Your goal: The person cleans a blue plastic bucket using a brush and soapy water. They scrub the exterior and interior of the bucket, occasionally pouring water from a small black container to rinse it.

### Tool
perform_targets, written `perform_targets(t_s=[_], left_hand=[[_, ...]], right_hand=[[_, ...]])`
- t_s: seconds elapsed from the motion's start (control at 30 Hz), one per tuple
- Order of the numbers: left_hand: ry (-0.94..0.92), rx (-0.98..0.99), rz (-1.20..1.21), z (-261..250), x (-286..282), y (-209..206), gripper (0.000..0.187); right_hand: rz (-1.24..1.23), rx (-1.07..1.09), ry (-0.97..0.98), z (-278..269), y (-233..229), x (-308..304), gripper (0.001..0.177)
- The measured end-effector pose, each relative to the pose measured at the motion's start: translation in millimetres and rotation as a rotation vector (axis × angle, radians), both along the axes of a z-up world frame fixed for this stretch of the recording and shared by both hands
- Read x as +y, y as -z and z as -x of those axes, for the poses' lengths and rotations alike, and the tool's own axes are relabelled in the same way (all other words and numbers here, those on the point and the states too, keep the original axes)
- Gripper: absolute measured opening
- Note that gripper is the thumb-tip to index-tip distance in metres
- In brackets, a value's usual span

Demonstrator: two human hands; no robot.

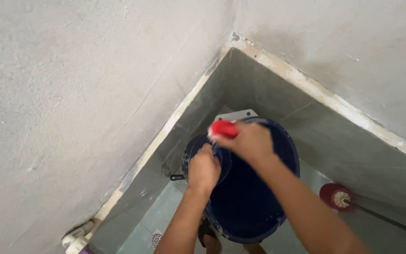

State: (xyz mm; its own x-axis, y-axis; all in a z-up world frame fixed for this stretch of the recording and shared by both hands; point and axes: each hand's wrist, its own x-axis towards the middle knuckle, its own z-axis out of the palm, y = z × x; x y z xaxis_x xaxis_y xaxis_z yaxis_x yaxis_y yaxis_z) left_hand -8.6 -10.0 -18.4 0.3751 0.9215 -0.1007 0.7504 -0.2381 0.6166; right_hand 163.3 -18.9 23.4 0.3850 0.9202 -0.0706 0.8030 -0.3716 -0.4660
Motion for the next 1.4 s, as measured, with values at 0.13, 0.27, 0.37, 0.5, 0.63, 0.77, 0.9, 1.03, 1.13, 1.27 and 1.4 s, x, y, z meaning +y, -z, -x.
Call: perform_targets(t_s=[0.13,0.27,0.37,0.5,0.63,0.77,0.9,1.03,1.13,1.27,1.4], left_hand=[[0.032,0.016,-0.052,12,1,5,0.014],[0.007,-0.022,-0.047,23,-5,3,0.014],[0.015,-0.029,-0.032,18,-12,5,0.016],[-0.003,-0.067,-0.006,7,-1,12,0.012],[-0.027,-0.026,0.129,17,-7,18,0.015],[-0.05,-0.058,0.043,26,-21,35,0.016],[-0.102,-0.138,-0.023,28,-7,44,0.016],[-0.166,-0.192,0.133,15,-14,54,0.014],[-0.061,-0.252,0.067,3,-11,61,0.012],[0.013,-0.201,0.103,-11,-5,67,0.016],[0.075,-0.139,0.128,-27,-9,83,0.018]], right_hand=[[-0.073,0.037,0.127,-23,12,-5,0.07],[0.165,-0.083,0.265,-83,17,-16,0.081],[0.238,-0.068,0.214,-82,8,-14,0.079],[0.07,0.023,-0.054,-19,-11,2,0.07],[0.01,-0.07,-0.139,2,-10,-6,0.074],[0.126,-0.071,0.233,-64,12,-33,0.078],[0.201,-0.203,0.297,-120,14,-44,0.081],[0.179,-0.21,0.261,-119,-2,-34,0.077],[0.096,-0.232,0.116,-97,-9,-10,0.073],[-0.073,-0.283,-0.133,-63,2,0,0.069],[-0.135,-0.277,-0.17,-71,25,-12,0.068]])
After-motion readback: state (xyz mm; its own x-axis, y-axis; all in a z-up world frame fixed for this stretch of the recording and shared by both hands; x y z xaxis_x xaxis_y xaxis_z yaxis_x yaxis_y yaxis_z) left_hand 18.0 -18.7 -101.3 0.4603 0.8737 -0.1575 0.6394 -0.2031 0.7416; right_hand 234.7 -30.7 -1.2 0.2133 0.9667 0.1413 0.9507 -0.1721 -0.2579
